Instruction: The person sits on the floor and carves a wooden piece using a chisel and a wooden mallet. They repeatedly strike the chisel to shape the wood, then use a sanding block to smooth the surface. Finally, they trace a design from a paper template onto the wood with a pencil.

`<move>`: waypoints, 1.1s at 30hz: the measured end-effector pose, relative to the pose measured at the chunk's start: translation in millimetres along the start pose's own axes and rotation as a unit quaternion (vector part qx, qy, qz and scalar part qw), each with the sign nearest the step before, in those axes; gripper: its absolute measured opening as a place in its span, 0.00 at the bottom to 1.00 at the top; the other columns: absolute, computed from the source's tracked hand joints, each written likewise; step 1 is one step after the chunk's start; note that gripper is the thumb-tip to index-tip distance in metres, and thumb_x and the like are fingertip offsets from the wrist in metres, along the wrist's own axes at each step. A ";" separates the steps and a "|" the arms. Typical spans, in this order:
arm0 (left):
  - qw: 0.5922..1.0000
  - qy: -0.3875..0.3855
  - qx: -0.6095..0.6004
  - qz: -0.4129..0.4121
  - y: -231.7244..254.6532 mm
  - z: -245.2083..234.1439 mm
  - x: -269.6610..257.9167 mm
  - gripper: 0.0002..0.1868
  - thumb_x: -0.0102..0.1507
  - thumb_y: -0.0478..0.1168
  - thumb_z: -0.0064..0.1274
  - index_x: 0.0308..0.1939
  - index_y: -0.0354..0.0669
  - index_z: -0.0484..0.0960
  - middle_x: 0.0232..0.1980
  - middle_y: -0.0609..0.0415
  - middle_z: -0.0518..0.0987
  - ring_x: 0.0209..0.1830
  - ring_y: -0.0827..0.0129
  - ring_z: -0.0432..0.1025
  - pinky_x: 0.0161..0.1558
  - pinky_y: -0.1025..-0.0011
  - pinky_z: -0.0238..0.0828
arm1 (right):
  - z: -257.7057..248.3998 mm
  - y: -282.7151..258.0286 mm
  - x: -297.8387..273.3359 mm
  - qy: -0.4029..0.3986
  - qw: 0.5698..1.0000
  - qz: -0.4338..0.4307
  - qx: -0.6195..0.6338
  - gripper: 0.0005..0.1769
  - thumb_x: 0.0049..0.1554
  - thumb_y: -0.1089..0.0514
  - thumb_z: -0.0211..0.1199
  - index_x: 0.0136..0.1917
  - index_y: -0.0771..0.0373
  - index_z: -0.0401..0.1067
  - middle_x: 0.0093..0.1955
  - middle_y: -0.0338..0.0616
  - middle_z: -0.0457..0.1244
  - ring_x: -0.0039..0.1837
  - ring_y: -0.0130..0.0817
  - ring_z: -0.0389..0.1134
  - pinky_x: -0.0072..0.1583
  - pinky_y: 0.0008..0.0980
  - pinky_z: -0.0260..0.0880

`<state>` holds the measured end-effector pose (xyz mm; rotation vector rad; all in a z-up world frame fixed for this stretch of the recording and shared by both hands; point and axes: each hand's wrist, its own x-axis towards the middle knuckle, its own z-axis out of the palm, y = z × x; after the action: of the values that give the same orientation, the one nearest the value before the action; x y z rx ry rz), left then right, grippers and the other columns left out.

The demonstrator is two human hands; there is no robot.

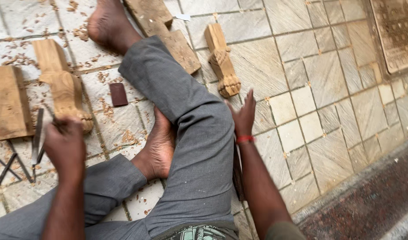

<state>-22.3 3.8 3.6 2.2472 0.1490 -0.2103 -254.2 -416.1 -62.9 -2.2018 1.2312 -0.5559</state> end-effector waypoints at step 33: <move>0.867 -0.129 0.363 0.316 72.8 -85.7 -117.6 0.47 0.55 0.69 0.61 0.72 0.50 0.71 0.50 0.48 0.84 0.32 0.65 0.82 0.33 0.64 0.83 | -0.7 -246.5 -79.4 -0.583 0.685 -0.212 0.383 0.54 0.44 0.60 0.76 0.79 0.62 0.54 0.65 0.50 0.64 0.65 0.38 0.69 0.67 0.35 0.73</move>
<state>-115.8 20.3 135.7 2.8224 -0.9522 -0.2268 -136.9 -242.1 88.9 -1.4854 -0.2190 0.2252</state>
